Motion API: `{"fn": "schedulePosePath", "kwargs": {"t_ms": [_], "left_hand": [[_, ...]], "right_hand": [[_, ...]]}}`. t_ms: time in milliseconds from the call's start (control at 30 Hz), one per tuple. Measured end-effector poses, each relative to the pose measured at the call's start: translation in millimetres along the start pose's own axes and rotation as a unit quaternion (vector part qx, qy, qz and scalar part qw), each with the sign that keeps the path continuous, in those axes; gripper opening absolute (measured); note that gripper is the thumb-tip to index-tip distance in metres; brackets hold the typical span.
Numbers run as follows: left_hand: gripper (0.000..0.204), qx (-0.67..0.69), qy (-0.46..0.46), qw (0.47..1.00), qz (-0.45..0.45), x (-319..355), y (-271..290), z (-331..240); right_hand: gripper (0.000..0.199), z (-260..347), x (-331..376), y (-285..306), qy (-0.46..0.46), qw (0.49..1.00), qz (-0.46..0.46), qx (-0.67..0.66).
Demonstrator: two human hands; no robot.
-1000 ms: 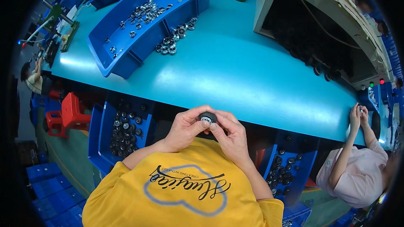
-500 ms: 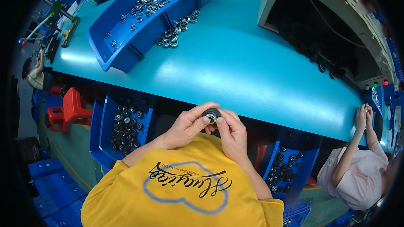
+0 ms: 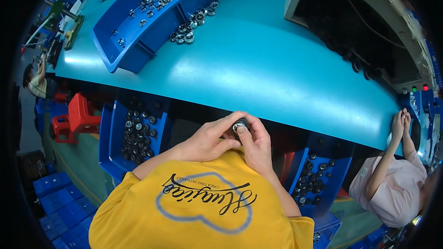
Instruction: Assembling small mechanical components by hand on a factory production line.
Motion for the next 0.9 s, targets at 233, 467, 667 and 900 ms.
{"fn": "schedulePosePath", "kwargs": {"t_ms": [233, 467, 667, 900], "left_hand": [[0.06, -0.135, -0.095, 0.983, -0.08, -0.8, -1.4, -1.3], [0.056, -0.145, -0.054, 0.982, -0.113, 3.7, -1.0, 5.3], [0.055, -0.103, -0.022, 0.988, -0.112, 5.3, -0.5, 10.0], [0.057, -0.208, -0.064, 0.97, -0.111, 5.8, -4.6, 4.5]], "right_hand": [[0.026, -11.7, 1.2, 7.7, -0.013, 1.0, -0.016, 0.011], [0.023, -27.3, -3.5, 7.9, -0.06, 0.996, 0.005, -0.073], [0.02, -24.3, -3.6, 6.8, -0.052, 0.997, 0.007, -0.059], [0.016, -21.6, -3.4, 7.3, -0.032, 0.999, -0.024, -0.03]]}}
Point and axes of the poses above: each hand's wrist, its own x-axis away from the middle knuckle, its own y-axis out of the back of the hand, z = x × y, the point moved 7 cm from there along -x, towards the middle knuckle, and after that the axes turned 7 degrees about -z, right-handed, at the moved point
